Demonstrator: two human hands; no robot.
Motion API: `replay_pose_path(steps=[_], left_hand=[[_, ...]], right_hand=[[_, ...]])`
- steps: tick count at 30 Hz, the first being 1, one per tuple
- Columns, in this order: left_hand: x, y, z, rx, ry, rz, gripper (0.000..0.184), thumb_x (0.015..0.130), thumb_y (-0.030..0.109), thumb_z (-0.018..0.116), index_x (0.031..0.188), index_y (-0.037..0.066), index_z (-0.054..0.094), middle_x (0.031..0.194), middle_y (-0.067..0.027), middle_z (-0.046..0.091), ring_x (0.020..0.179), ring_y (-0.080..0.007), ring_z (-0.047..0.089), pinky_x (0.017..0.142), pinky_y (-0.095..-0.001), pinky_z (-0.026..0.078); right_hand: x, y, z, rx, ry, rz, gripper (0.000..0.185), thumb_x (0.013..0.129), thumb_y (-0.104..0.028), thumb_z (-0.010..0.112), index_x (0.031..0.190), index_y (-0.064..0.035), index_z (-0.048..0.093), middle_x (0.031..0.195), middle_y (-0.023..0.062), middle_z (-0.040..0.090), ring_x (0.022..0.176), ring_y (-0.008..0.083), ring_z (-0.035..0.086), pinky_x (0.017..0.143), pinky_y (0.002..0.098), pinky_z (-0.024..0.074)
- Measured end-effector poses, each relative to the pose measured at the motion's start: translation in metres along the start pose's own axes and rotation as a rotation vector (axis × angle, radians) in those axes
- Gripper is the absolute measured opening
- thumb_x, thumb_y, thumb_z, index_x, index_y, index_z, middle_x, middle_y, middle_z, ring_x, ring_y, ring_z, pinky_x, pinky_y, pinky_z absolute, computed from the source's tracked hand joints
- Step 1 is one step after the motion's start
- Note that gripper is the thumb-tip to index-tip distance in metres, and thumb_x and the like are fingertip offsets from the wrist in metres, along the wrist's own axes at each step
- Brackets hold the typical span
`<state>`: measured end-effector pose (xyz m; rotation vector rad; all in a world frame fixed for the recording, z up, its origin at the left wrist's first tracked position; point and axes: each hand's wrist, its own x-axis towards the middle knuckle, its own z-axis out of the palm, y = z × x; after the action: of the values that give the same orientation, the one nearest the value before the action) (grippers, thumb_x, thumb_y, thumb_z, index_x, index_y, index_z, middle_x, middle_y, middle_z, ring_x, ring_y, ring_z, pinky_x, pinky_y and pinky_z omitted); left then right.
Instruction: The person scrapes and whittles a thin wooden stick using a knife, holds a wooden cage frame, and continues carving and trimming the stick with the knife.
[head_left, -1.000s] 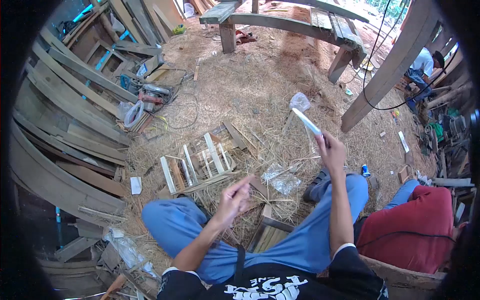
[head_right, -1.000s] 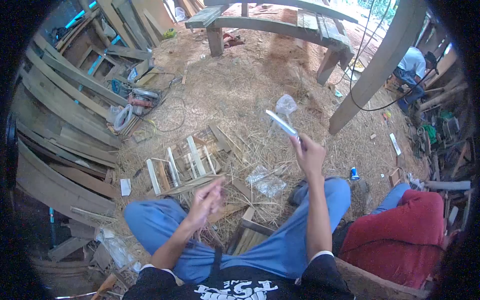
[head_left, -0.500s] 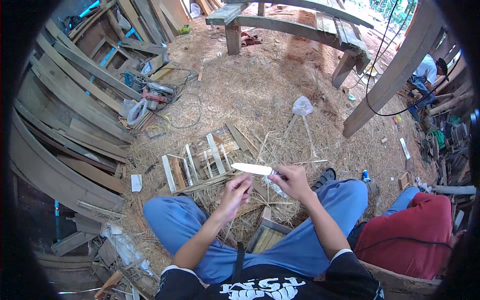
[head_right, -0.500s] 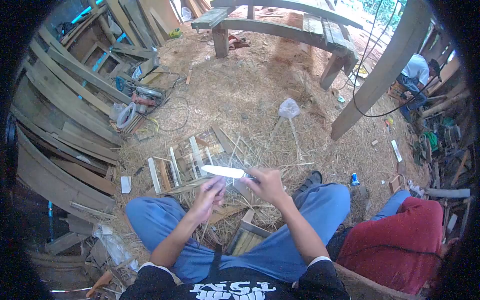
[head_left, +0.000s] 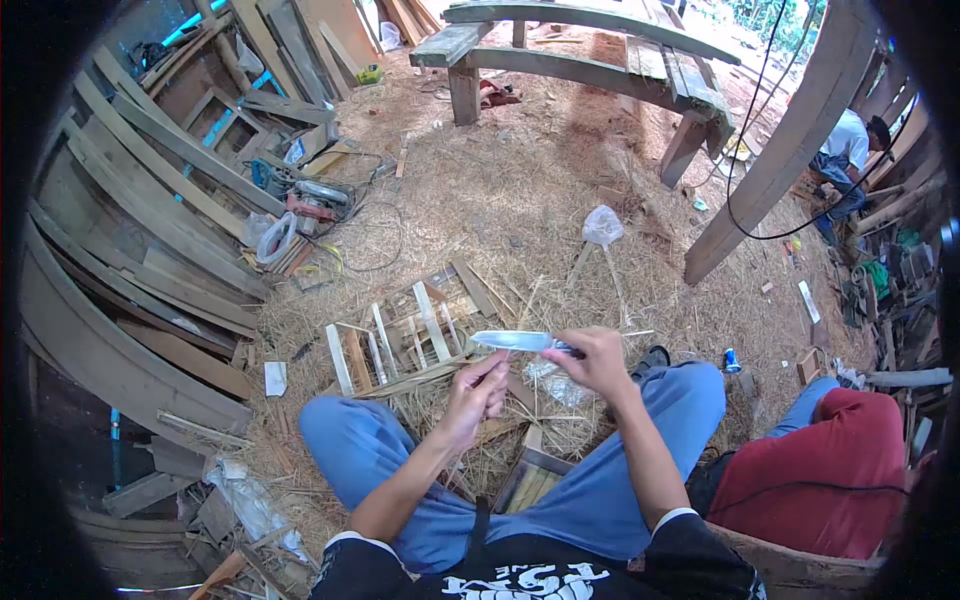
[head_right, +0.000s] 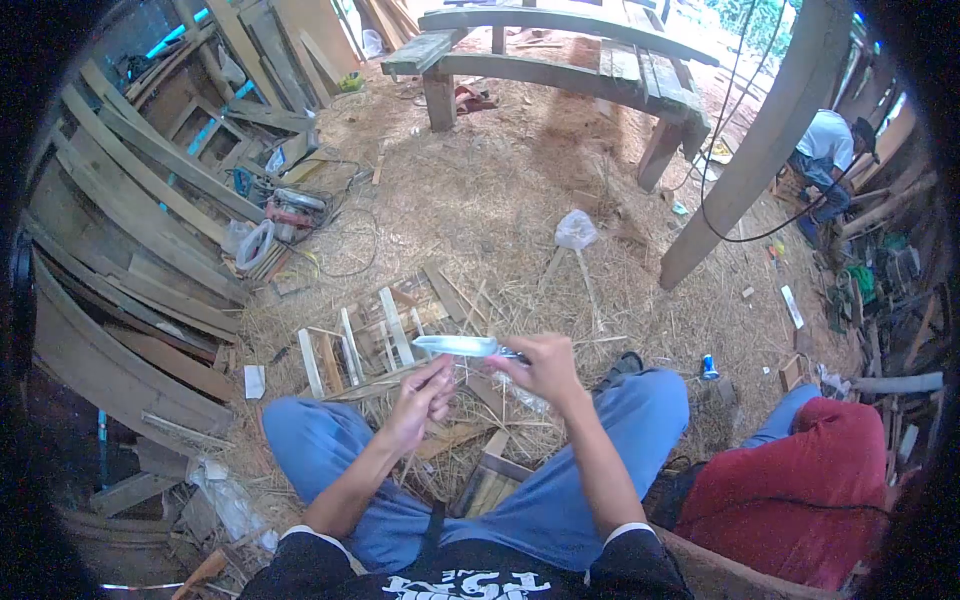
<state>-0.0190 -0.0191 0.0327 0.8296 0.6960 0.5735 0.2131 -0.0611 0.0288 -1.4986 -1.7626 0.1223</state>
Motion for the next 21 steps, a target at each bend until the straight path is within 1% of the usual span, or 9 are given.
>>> replay_pose_path(steps=[4,5,8,10,11,14,15,18,21], left_hand=[[0.002,0.002,-0.002,0.053,0.055,-0.053,0.044,0.101,0.020,0.056,0.143,0.010,0.048,0.070,0.0095,0.033,0.057,-0.0016,0.028,0.046,-0.0186,0.022],[0.001,0.003,-0.004,0.022,0.051,-0.050,0.043,0.101,0.020,0.055,0.143,0.010,0.049,0.070,0.0095,0.033,0.056,-0.0015,0.028,0.045,-0.0185,0.023],[-0.010,0.008,-0.012,-0.009,0.038,-0.051,0.041,0.101,0.020,0.055,0.141,0.009,0.051,0.068,0.0096,0.033,0.054,-0.0014,0.027,0.044,-0.0184,0.023],[-0.020,0.007,-0.021,0.043,0.034,-0.044,0.041,0.102,0.019,0.054,0.141,0.008,0.051,0.067,0.0097,0.032,0.053,-0.0014,0.027,0.044,-0.0185,0.022],[-0.018,0.006,-0.030,0.038,0.028,-0.039,0.041,0.103,0.016,0.051,0.142,0.008,0.049,0.069,0.0084,0.035,0.053,-0.0019,0.028,0.045,-0.0181,0.024],[-0.004,0.007,-0.033,-0.132,0.104,-0.018,0.043,0.103,0.013,0.048,0.145,0.008,0.044,0.071,0.0062,0.038,0.054,-0.0026,0.029,0.046,-0.0181,0.025],[-0.002,0.005,-0.039,-0.181,0.022,-0.048,0.046,0.103,0.010,0.045,0.148,0.008,0.038,0.076,0.0031,0.044,0.056,-0.0034,0.031,0.049,-0.0183,0.028],[-0.003,-0.004,-0.031,-0.168,0.008,-0.133,0.046,0.102,0.011,0.047,0.147,0.009,0.041,0.079,0.0005,0.048,0.056,-0.0045,0.032,0.050,-0.0202,0.029],[-0.001,-0.010,-0.024,-0.140,-0.050,-0.185,0.045,0.102,0.009,0.046,0.147,0.008,0.041,0.082,-0.0017,0.052,0.059,-0.0050,0.035,0.052,-0.0200,0.032]], right_hand=[[-0.001,0.007,-0.004,-0.119,0.031,-0.030,0.029,0.080,-0.040,0.077,0.086,-0.0119,0.075,0.066,0.0067,0.068,0.055,0.0231,0.064,0.051,0.0343,0.0474],[-0.001,0.011,-0.004,-0.113,0.063,0.004,0.028,0.083,-0.038,0.074,0.086,-0.0107,0.075,0.065,0.0074,0.068,0.055,0.0239,0.064,0.052,0.0345,0.0469],[-0.008,0.050,-0.017,-0.220,0.269,0.383,0.028,0.085,-0.038,0.072,0.088,-0.0096,0.075,0.062,0.0090,0.066,0.053,0.0254,0.063,0.051,0.0355,0.0455],[-0.009,0.056,-0.041,-0.290,0.229,0.483,0.028,0.086,-0.037,0.072,0.088,-0.0089,0.074,0.061,0.0100,0.064,0.052,0.0258,0.062,0.051,0.0362,0.0453],[-0.008,0.056,-0.049,-0.327,0.207,0.533,0.029,0.086,-0.037,0.072,0.088,-0.0085,0.074,0.060,0.0105,0.064,0.052,0.0260,0.062,0.051,0.0365,0.0452],[-0.018,0.035,-0.027,-0.173,0.183,0.517,0.030,0.086,-0.038,0.073,0.084,-0.0082,0.073,0.058,0.0108,0.062,0.051,0.0260,0.062,0.051,0.0362,0.0453],[-0.018,0.029,-0.023,-0.230,0.097,0.458,0.031,0.084,-0.039,0.074,0.088,-0.0079,0.072,0.060,0.0101,0.063,0.053,0.0246,0.063,0.052,0.0350,0.0461],[-0.009,0.013,0.000,-0.013,0.117,0.406,0.035,0.082,-0.040,0.076,0.095,-0.0084,0.070,0.063,0.0091,0.064,0.055,0.0240,0.064,0.054,0.0355,0.0469],[0.000,-0.003,0.006,0.085,0.061,0.370,0.041,0.081,-0.040,0.078,0.106,-0.0102,0.066,0.068,0.0086,0.066,0.059,0.0241,0.065,0.055,0.0364,0.0485]])
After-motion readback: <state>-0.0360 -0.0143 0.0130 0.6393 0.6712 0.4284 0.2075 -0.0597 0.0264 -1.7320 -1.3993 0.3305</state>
